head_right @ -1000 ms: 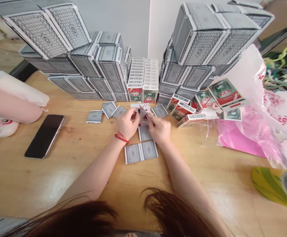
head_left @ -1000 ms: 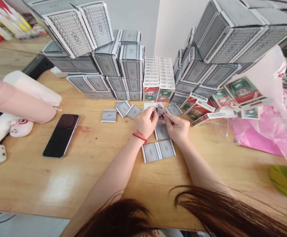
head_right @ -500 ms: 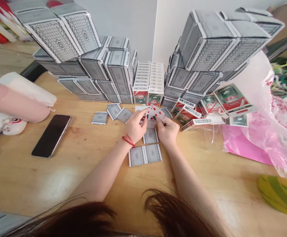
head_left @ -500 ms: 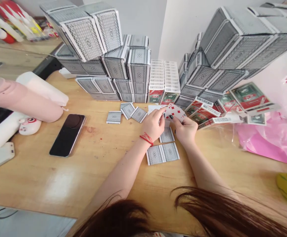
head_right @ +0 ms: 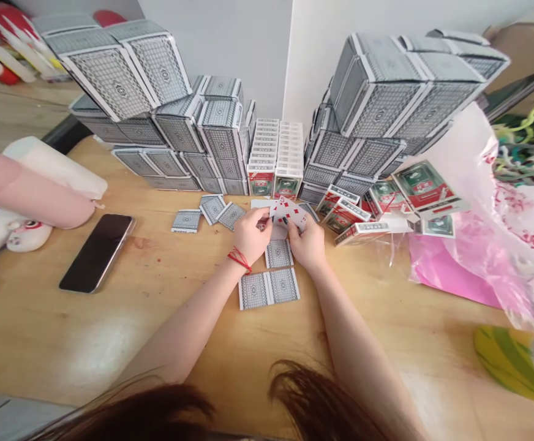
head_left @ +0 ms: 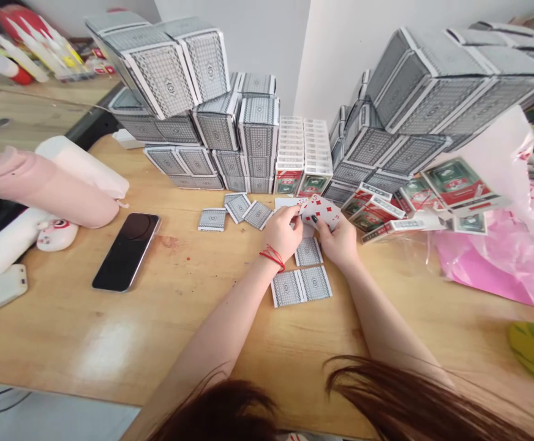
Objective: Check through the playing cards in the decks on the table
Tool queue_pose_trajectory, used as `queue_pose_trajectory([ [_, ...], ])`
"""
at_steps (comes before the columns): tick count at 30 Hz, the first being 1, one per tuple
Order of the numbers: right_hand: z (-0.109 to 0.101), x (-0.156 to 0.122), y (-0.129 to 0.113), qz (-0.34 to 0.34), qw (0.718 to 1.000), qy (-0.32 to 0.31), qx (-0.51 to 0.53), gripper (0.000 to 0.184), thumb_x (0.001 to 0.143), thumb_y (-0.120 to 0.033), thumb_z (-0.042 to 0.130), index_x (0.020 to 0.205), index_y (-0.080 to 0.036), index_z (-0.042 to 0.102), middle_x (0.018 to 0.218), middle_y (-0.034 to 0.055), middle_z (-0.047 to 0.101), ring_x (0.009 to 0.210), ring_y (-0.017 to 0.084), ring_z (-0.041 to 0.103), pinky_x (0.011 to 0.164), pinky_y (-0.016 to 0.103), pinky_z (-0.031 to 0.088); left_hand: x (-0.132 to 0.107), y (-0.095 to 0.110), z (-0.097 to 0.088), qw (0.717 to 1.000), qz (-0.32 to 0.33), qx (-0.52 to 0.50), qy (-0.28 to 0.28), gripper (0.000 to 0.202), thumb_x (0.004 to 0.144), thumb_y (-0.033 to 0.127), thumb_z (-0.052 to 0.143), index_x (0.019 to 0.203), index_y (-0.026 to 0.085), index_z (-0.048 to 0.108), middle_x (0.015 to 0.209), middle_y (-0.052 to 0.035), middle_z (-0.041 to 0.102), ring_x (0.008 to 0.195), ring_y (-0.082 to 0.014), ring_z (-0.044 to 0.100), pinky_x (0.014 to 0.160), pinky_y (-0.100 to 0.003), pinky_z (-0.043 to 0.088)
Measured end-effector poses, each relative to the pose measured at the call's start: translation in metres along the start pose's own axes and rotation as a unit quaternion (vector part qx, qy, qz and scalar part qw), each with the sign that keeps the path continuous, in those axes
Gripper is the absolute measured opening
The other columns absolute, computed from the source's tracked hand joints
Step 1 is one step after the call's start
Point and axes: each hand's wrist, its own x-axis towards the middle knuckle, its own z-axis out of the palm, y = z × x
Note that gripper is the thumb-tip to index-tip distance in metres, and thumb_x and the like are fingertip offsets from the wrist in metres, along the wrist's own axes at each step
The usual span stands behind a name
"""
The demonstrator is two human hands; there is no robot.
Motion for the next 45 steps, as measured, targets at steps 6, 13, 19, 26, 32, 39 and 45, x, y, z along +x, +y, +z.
queue_pose_trajectory([
  [6, 0.004, 0.002, -0.003, -0.028, 0.999, 0.006, -0.036, 0.031, 0.077, -0.035, 0.049, 0.099, -0.016, 0.060, 0.091, 0.0105, 0.068, 0.084, 0.025, 0.063, 0.072, 0.035, 0.048, 0.003, 0.000, -0.005, 0.999, -0.030, -0.007, -0.007, 0.019, 0.071, 0.005, 0.051, 0.085, 0.016, 0.059, 0.077, -0.0038, 0.064, 0.069, -0.0132, 0.060, 0.066, -0.025, 0.050],
  [13, 0.005, 0.003, -0.006, -0.012, 0.999, 0.013, -0.030, 0.026, 0.077, -0.035, 0.050, 0.086, -0.016, 0.064, 0.080, 0.0087, 0.070, 0.071, 0.023, 0.064, 0.062, 0.031, 0.048, 0.004, -0.001, -0.007, 0.994, -0.074, -0.046, -0.062, 0.026, 0.075, 0.006, 0.047, 0.097, 0.018, 0.056, 0.086, -0.0050, 0.065, 0.076, -0.0147, 0.061, 0.069, -0.027, 0.049],
  [19, 0.005, 0.004, -0.008, -0.001, 1.000, 0.010, -0.023, 0.025, 0.076, -0.037, 0.050, 0.076, -0.016, 0.064, 0.071, 0.0065, 0.069, 0.064, 0.020, 0.062, 0.056, 0.028, 0.046, 0.003, -0.001, -0.011, 0.990, -0.099, -0.016, -0.096, 0.022, 0.076, 0.008, 0.046, 0.093, 0.019, 0.056, 0.080, -0.0046, 0.064, 0.073, -0.0158, 0.060, 0.067, -0.027, 0.048],
  [26, 0.004, 0.003, -0.006, 0.029, 0.999, 0.005, -0.028, 0.026, 0.074, -0.038, 0.052, 0.067, -0.015, 0.061, 0.058, 0.0026, 0.063, 0.054, 0.016, 0.054, 0.050, 0.025, 0.041, 0.004, 0.001, -0.015, 0.987, -0.123, -0.036, -0.100, 0.018, 0.074, 0.010, 0.050, 0.088, 0.018, 0.058, 0.075, -0.0028, 0.064, 0.066, -0.0124, 0.059, 0.064, -0.024, 0.047],
  [32, 0.005, 0.004, -0.004, 0.056, 0.998, -0.007, -0.014, 0.029, 0.072, -0.040, 0.052, 0.060, -0.015, 0.058, 0.050, -0.0011, 0.054, 0.049, 0.012, 0.047, 0.046, 0.022, 0.035, 0.003, 0.000, -0.016, 0.989, -0.124, -0.040, -0.076, 0.017, 0.072, 0.009, 0.051, 0.085, 0.018, 0.059, 0.072, -0.0025, 0.064, 0.063, -0.0116, 0.059, 0.063, -0.023, 0.047],
  [39, 0.005, 0.004, -0.003, 0.059, 0.998, -0.023, -0.010, 0.031, 0.073, -0.042, 0.051, 0.058, -0.015, 0.055, 0.048, -0.0022, 0.047, 0.045, 0.010, 0.040, 0.044, 0.022, 0.031, 0.002, -0.007, -0.015, 0.994, -0.084, -0.035, -0.064, 0.017, 0.072, 0.009, 0.052, 0.083, 0.018, 0.060, 0.072, -0.0024, 0.065, 0.064, -0.0124, 0.058, 0.062, -0.024, 0.047],
  [45, 0.003, 0.005, -0.003, 0.071, 0.996, -0.051, -0.004, 0.035, 0.072, -0.043, 0.052, 0.051, -0.017, 0.045, 0.044, -0.0035, 0.041, 0.043, 0.009, 0.036, 0.041, 0.022, 0.027, 0.003, -0.010, -0.017, 0.997, -0.038, 0.013, -0.072, 0.021, 0.074, 0.005, 0.048, 0.086, 0.017, 0.061, 0.078, -0.0058, 0.065, 0.075, -0.0166, 0.059, 0.070, -0.028, 0.047],
])
